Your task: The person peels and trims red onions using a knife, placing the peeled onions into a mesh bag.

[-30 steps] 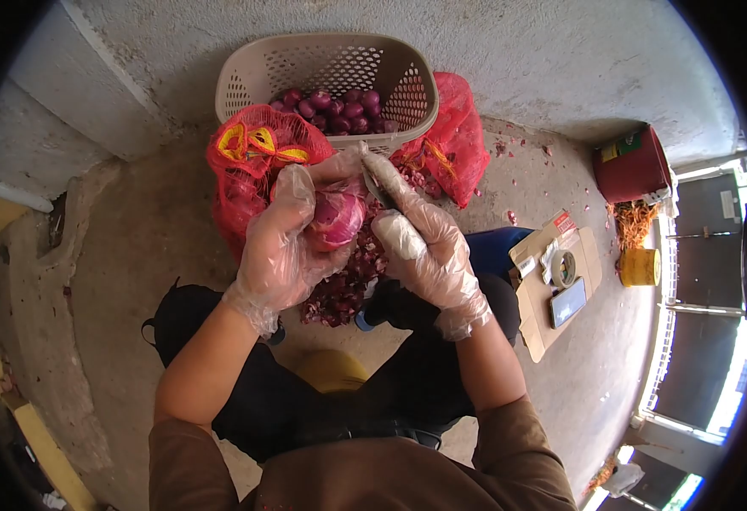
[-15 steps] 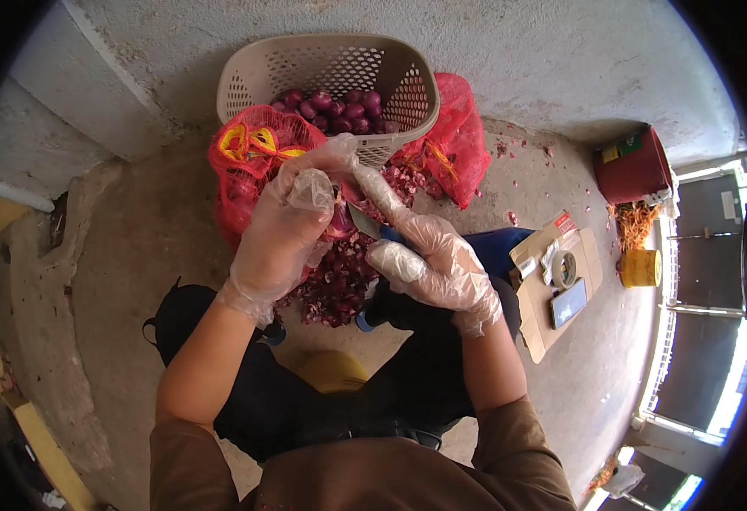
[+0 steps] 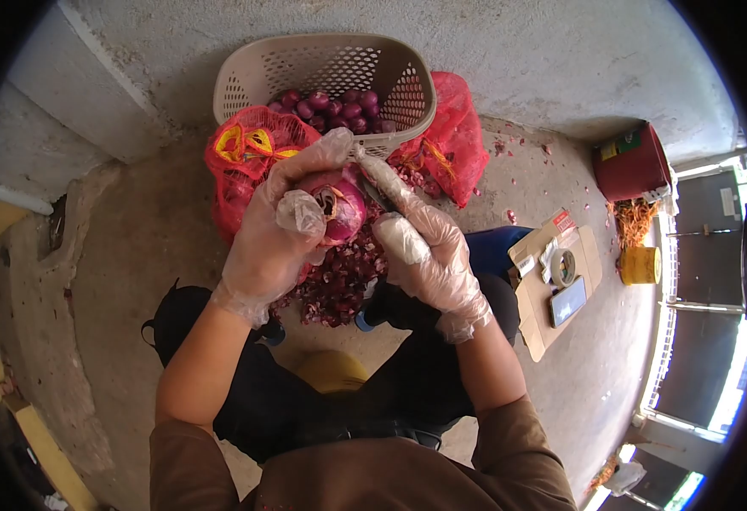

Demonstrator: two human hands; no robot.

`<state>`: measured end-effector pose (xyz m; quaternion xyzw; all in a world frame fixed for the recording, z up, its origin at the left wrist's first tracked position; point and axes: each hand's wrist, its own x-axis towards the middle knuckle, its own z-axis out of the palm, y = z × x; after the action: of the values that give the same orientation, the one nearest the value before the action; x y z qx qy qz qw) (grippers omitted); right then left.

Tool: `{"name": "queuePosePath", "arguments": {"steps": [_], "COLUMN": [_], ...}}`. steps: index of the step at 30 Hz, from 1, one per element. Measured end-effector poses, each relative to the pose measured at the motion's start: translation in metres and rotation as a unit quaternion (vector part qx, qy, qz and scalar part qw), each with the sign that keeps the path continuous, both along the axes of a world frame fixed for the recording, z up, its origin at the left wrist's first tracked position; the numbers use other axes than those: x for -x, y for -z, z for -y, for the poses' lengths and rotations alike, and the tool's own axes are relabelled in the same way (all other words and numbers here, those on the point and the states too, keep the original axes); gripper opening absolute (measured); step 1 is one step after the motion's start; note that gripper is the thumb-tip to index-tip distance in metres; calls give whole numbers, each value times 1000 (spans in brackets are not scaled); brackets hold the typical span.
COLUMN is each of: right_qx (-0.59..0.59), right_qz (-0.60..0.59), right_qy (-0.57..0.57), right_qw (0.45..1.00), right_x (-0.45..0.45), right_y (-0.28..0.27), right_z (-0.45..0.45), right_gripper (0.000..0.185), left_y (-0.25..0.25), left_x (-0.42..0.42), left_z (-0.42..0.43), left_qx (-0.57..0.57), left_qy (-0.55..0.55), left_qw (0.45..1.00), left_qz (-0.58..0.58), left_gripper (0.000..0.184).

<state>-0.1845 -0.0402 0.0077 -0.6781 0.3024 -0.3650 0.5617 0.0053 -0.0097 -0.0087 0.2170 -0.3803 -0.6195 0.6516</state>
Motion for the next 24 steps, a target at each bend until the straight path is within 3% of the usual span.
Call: {"name": "queuePosePath", "arguments": {"steps": [5,8,11,17,20,24], "right_qx": [-34,7,48,78,58,-76], "right_qz": [1,-13,-36,-6,-5,39], "right_qy": [-22,-40,-22,28,45,63], "right_qw": [999,999,998,997,997,994], "right_x": [1,-1,-2,-5,-5,-3], "right_y": [-10,-5,-6,1,-5,-8], "right_z": [-2,-2,-2,3,2,0], "right_gripper": [52,53,53,52,53,56], "left_y": [5,15,8,1,2,-3], "left_x": [7,4,2,5,3,7], "left_z": [1,2,3,2,0,0], "left_qx": [-18,-34,-31,-42,-68,-26], "left_qy": [-61,-24,-22,-9,8,-24], "left_qw": [998,999,998,999,997,999], "left_qz": [6,-30,44,-10,-19,-13], "left_gripper": [68,68,80,78,78,80]}}
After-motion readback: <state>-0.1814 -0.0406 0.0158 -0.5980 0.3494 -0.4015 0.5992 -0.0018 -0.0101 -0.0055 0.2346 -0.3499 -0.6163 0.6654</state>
